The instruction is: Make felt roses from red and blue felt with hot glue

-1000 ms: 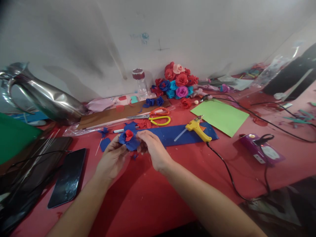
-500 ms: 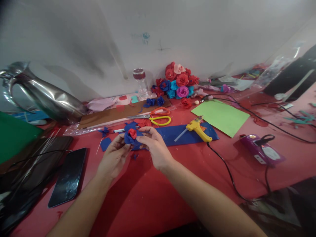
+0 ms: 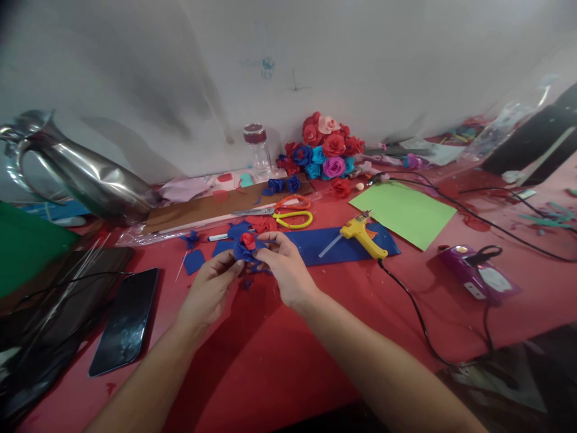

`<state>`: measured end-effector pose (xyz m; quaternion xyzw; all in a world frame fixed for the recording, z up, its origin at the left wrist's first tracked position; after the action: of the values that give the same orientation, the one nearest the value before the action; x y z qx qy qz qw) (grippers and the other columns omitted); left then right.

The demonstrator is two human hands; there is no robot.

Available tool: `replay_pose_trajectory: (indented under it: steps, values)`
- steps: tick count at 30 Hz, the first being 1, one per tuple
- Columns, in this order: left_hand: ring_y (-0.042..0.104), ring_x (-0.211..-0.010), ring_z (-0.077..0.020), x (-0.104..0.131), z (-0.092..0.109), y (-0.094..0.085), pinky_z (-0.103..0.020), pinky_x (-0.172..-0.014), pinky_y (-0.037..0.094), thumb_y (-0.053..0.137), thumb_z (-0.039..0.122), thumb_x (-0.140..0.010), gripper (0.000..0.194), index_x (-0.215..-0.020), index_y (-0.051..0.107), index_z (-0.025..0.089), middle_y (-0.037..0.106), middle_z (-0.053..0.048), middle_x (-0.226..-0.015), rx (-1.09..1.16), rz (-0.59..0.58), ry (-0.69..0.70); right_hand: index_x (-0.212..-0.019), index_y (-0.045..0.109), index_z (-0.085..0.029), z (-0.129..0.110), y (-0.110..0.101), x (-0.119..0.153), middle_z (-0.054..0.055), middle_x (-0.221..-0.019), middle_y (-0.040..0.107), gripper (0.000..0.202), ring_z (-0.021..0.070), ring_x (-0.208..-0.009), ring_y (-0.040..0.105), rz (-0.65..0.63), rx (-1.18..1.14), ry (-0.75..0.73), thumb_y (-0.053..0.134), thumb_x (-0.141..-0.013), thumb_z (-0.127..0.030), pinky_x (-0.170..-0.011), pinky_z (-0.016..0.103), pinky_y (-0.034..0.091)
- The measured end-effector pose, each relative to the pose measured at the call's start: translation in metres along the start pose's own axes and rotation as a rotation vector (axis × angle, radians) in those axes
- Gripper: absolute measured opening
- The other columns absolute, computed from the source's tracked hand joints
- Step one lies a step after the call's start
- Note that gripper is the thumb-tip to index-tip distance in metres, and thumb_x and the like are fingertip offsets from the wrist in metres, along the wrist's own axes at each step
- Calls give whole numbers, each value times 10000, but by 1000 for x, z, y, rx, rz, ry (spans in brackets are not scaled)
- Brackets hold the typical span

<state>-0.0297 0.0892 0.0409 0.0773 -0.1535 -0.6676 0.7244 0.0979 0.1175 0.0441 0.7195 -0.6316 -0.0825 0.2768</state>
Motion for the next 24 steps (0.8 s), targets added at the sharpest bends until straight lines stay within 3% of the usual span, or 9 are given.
replay_pose_trajectory:
  steps: [15,24]
  values:
    - [582,-717,-130,1,2,-1,-256,-738,476,790,222,-683,119,-751,709,167,662,-2,-741,-61,12,36,-845,577,-208,0,1,2,-54,-640,635,324,94,-532,568,-32,-34,48,755,-578,-244,-557,239,423]
    - [550,-694,-133,0,-1,-2,-259,-712,460,749,232,-729,116,-727,646,180,612,10,-716,-94,-8,107,-857,568,-212,-1,2,3,-68,-586,613,365,97,-518,550,-104,-75,112,728,-535,-152,-523,236,391]
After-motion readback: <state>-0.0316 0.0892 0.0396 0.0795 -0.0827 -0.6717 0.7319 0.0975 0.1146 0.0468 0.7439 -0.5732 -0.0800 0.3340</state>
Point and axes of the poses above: each hand's wrist, its own x-axis away from the middle knuckle, its own y-axis out of the palm, z = x × y, the point moved 2 cm from there along -x, towards the middle knuckle
